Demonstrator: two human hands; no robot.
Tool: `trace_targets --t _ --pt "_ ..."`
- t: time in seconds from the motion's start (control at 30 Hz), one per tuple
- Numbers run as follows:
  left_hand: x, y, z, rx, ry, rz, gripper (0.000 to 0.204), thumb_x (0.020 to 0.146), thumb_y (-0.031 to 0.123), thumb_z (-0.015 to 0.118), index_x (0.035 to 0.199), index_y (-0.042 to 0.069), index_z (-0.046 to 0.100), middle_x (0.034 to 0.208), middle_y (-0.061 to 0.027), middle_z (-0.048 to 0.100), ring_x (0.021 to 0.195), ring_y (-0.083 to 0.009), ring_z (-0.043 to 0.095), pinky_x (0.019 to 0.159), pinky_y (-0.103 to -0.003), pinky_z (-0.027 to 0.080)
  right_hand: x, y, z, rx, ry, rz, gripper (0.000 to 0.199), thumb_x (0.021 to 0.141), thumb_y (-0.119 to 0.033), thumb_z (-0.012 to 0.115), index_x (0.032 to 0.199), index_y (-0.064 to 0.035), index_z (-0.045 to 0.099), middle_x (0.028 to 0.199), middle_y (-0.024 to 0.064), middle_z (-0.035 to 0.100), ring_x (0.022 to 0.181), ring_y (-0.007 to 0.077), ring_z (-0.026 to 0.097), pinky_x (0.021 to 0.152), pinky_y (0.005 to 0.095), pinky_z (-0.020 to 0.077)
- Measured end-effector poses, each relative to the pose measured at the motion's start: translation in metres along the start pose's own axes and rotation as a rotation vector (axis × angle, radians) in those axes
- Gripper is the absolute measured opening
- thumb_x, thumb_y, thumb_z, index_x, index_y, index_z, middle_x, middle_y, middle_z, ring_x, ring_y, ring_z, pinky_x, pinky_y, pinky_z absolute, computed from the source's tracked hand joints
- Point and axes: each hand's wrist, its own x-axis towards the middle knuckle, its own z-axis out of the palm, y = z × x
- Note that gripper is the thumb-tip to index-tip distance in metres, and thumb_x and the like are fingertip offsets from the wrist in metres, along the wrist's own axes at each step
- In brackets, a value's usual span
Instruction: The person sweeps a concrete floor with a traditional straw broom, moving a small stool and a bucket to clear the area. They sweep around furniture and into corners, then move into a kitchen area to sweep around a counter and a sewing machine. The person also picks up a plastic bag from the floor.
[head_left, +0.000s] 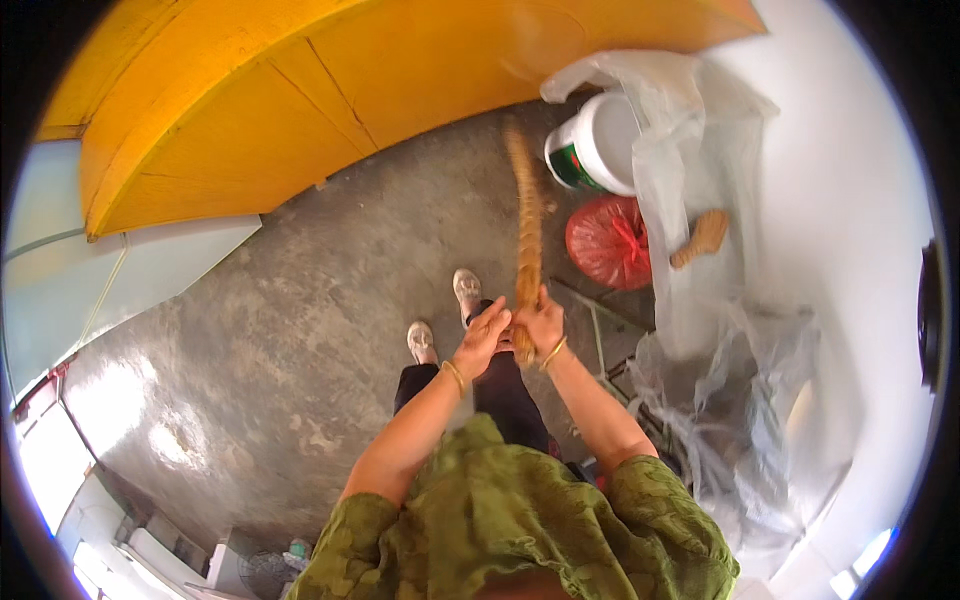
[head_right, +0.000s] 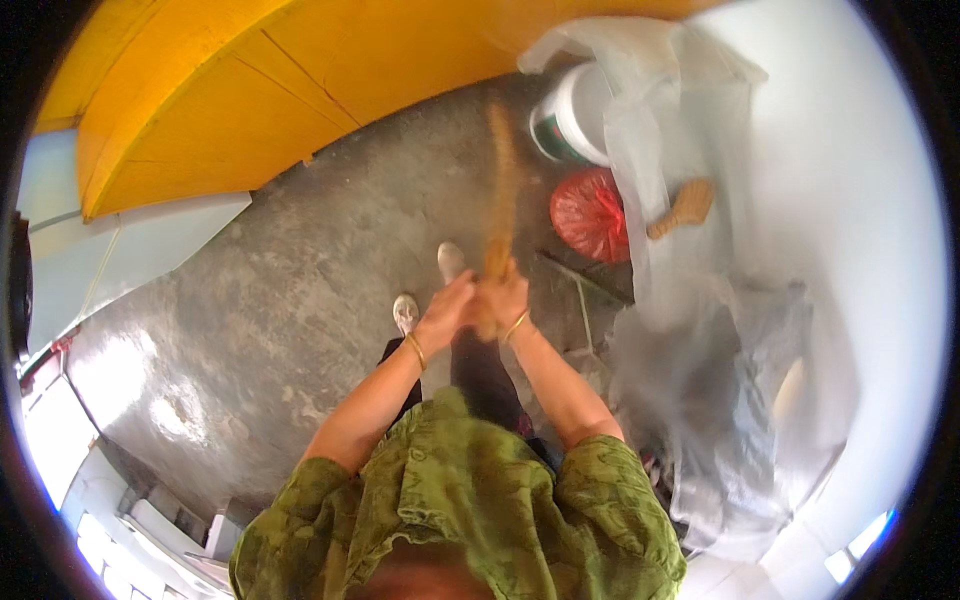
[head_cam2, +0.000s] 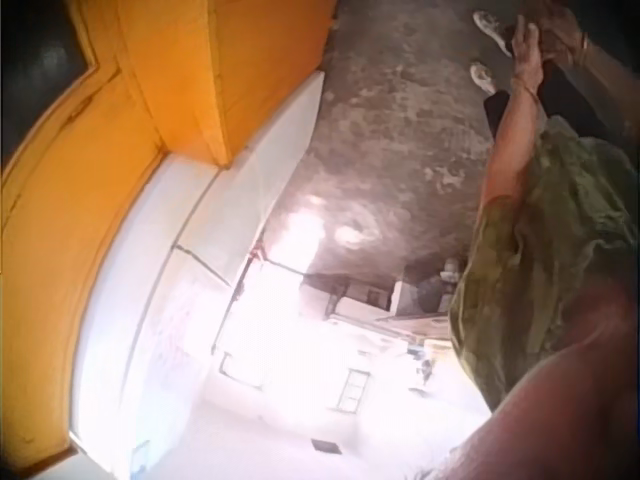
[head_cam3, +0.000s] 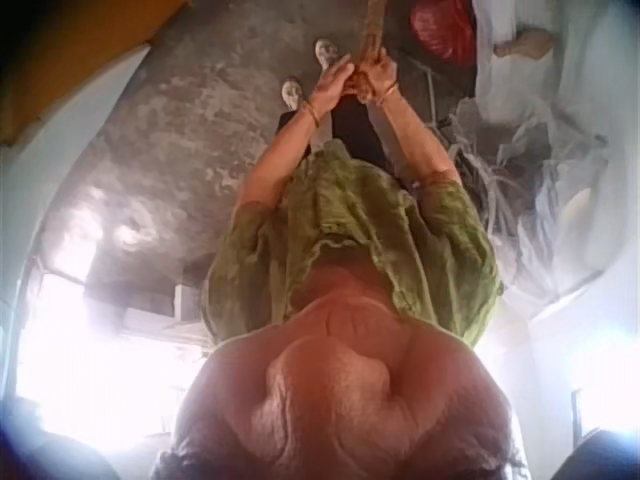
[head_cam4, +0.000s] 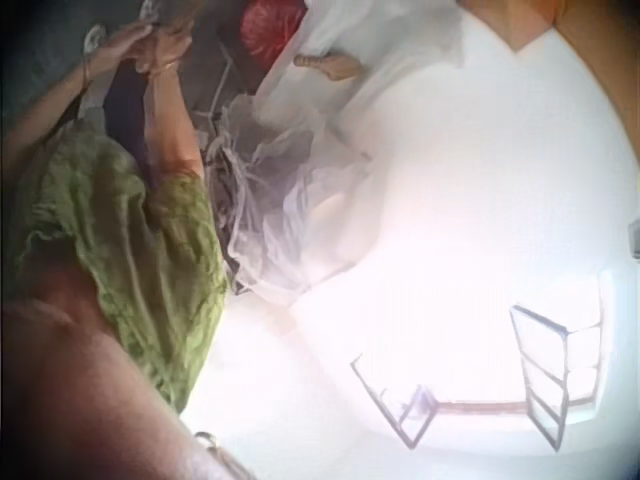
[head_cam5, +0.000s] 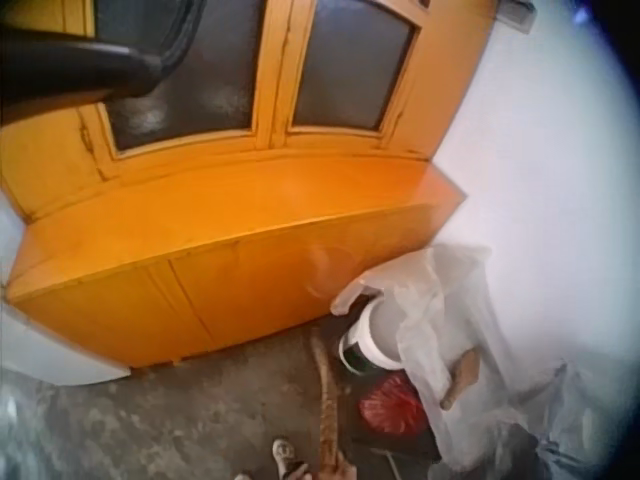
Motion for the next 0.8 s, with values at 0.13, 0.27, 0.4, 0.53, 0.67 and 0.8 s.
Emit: trace_targets --t 0.13,0.27,0.4,0.53,0.67,0.8 --pt "-0.009 0.001 -0.042 0.201 0.067 0.121 0.052 0.089 0.028 0.051 0.130 0.002 0.035 0.109 -0.0105 0.054 0.095 -0.0179 0.055 0.084 -0.031 0.045 0.114 -0.068 0.032 0.246 -0.079 0.284 0.023 0.065 0.002 0.060 0.084 -0.0019 0.047 0.064 0.0092 0.054 0.051 0.0177 0.055 0.045 0.0301 0.0464" --pt "-0.042 -0.035 -0.091 0.173 0.247 0.064 0.044 0.087 0.021 0.054 0.123 -0.001 0.042 0.102 -0.0098 0.057 0.092 -0.0162 0.055 0.082 -0.029 0.044 0.164 -0.054 0.110 -0.109 -0.008 0.139 0.032 0.060 0.001 0.062 0.088 -0.0002 0.046 0.070 0.0122 0.056 0.059 0.0251 0.059 0.049 0.0348 0.0488" --pt "-0.090 -0.049 -0.100 -0.061 0.465 0.210 0.041 0.084 0.017 0.057 0.119 -0.002 0.046 0.088 -0.0075 0.060 0.078 -0.0132 0.057 0.069 -0.026 0.046 0.101 0.006 0.143 -0.660 -0.195 -0.055 0.074 0.056 -0.009 0.065 0.120 0.0029 0.032 0.093 0.0222 0.056 0.085 0.0336 0.058 0.072 0.0383 0.0483" --pt "-0.129 -0.083 -0.111 0.029 0.643 0.026 0.047 0.084 0.020 0.058 0.120 -0.005 0.043 0.096 -0.0101 0.060 0.082 -0.0165 0.058 0.073 -0.027 0.047 0.022 0.043 0.151 -0.975 -0.622 -0.050 0.088 0.057 -0.010 0.062 0.132 0.0021 0.019 0.092 0.0265 0.057 0.089 0.0379 0.057 0.078 0.0395 0.0468" --pt "-0.158 -0.091 -0.106 -0.081 0.709 0.066 0.044 0.084 0.019 0.057 0.119 -0.006 0.045 0.090 -0.0083 0.060 0.079 -0.0146 0.059 0.069 -0.026 0.047 -0.013 0.042 0.174 -1.055 -0.960 -0.129 0.092 0.056 -0.009 0.064 0.134 0.0034 0.018 0.084 0.0231 0.060 0.080 0.0351 0.060 0.071 0.0377 0.0489" --pt "-0.164 -0.060 -0.101 -0.283 0.731 0.240 0.045 0.086 0.023 0.054 0.120 -0.003 0.044 0.093 -0.0085 0.060 0.081 -0.0157 0.059 0.070 -0.027 0.047 -0.028 -0.015 0.184 -0.451 -1.170 0.292 0.094 0.058 -0.006 0.066 0.137 0.0032 0.014 0.075 0.0104 0.057 0.064 0.0146 0.057 0.054 0.0239 0.0474"
